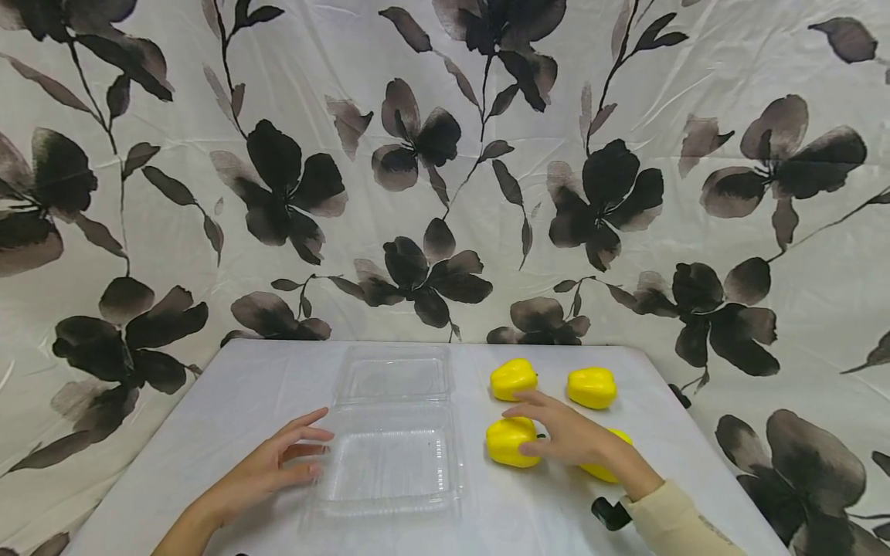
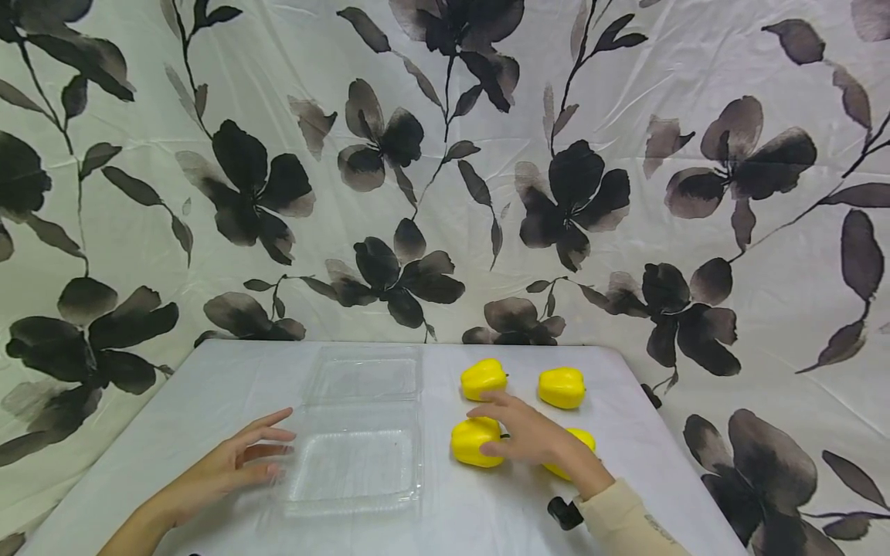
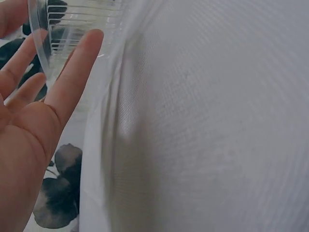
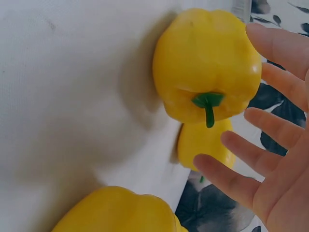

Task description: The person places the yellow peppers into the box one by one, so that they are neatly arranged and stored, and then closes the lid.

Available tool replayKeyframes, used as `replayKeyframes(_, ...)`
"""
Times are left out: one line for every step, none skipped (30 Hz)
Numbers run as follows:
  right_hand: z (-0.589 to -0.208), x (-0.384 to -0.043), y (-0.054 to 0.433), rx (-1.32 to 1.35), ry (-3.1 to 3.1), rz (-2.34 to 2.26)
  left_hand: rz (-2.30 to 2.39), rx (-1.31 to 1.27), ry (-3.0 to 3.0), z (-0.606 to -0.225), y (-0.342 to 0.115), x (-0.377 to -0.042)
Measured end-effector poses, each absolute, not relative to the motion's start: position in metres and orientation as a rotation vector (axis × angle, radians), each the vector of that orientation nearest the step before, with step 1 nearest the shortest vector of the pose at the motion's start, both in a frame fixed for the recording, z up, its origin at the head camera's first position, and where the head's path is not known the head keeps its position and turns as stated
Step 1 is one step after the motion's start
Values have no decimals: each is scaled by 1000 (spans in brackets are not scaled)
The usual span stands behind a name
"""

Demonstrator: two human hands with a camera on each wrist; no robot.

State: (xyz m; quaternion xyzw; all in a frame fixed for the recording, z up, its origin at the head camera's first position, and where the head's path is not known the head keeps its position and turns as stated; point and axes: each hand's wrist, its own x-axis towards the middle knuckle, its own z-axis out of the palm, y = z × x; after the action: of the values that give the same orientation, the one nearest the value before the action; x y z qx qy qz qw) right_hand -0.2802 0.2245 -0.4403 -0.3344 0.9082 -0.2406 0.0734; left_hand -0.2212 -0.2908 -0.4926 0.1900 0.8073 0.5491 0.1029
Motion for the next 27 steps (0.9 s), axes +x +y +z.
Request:
replayKeyframes(-440,-280,224,-1009,2722,-723,1621,565,2383,-493,-291,-221)
replayKeyframes(-441,-280,223,-1011,2715,-726,1624,566,2379,-494,-291,-222)
replayKeyframes(-441,-279,223,-1009,2708,-729,1624,569,2377,-494,-292,-222)
replayKeyframes(-441,-279,222,-1007,2703,-729,1629,568,2370,-495,-292,-222)
replayKeyframes(-441,-279,221,-1002,2698,-730,1636,557,2361,-495,-292,-222)
replayKeyframes(-442,-279,221,-989,2693,-730,1639,552,2354,-495,-292,-222)
replayKeyframes(-442,-279,220,-989,2689,-724,1641,547,2349,-496,-292,-223)
replayKeyframes(-443,-279,220,-991,2687,-719,1646,542,2340,-496,-292,-223)
replayKeyframes(-443,-280,220,-995,2689,-709,1652,538,2331,-496,-292,-223)
replayKeyframes(-444,-280,219,-1002,2689,-701,1661,524,2321,-496,-291,-223)
replayKeyframes(-444,-280,219,-1012,2690,-691,1664,521,2317,-496,-291,-223)
replayKeyframes(-444,-280,219,-1021,2688,-685,1664,529,2316,-496,-291,-223)
replayKeyframes(-445,-281,218,-1029,2686,-678,1668,530,2314,-496,-290,-223)
replayKeyframes(-445,-281,218,-1037,2683,-673,1674,528,2312,-496,-290,-223)
replayKeyframes(-445,-281,218,-1046,2681,-668,1677,528,2314,-496,-290,-222)
replayKeyframes(-445,-281,217,-1053,2677,-664,1678,529,2317,-496,-289,-222)
replayKeyframes(-445,-281,217,-1058,2675,-661,1676,539,2321,-496,-289,-222)
replayKeyframes(-445,-281,217,-1059,2671,-660,1677,540,2321,-496,-289,-222)
replayKeyframes(-445,-281,217,-1061,2671,-657,1679,537,2321,-496,-289,-222)
replayKeyframes(-445,-281,217,-1063,2670,-657,1680,535,2321,-496,-289,-222)
replayKeyframes(-445,-282,217,-1073,2672,-653,1679,531,2320,-496,-289,-222)
replayKeyframes(-445,-282,217,-1074,2672,-651,1679,526,2318,-496,-289,-222)
replayKeyframes(-445,-282,217,-1076,2672,-651,1679,521,2315,-496,-289,-221)
replayKeyframes(-446,-282,217,-1079,2672,-652,1681,515,2310,-495,-289,-221)
replayKeyframes(-446,-282,217,-1083,2674,-651,1681,511,2307,-495,-289,-221)
replayKeyframes(-447,-282,217,-1086,2675,-650,1683,509,2302,-495,-289,-221)
replayKeyframes(-447,-283,217,-1088,2677,-649,1685,507,2298,-495,-289,-221)
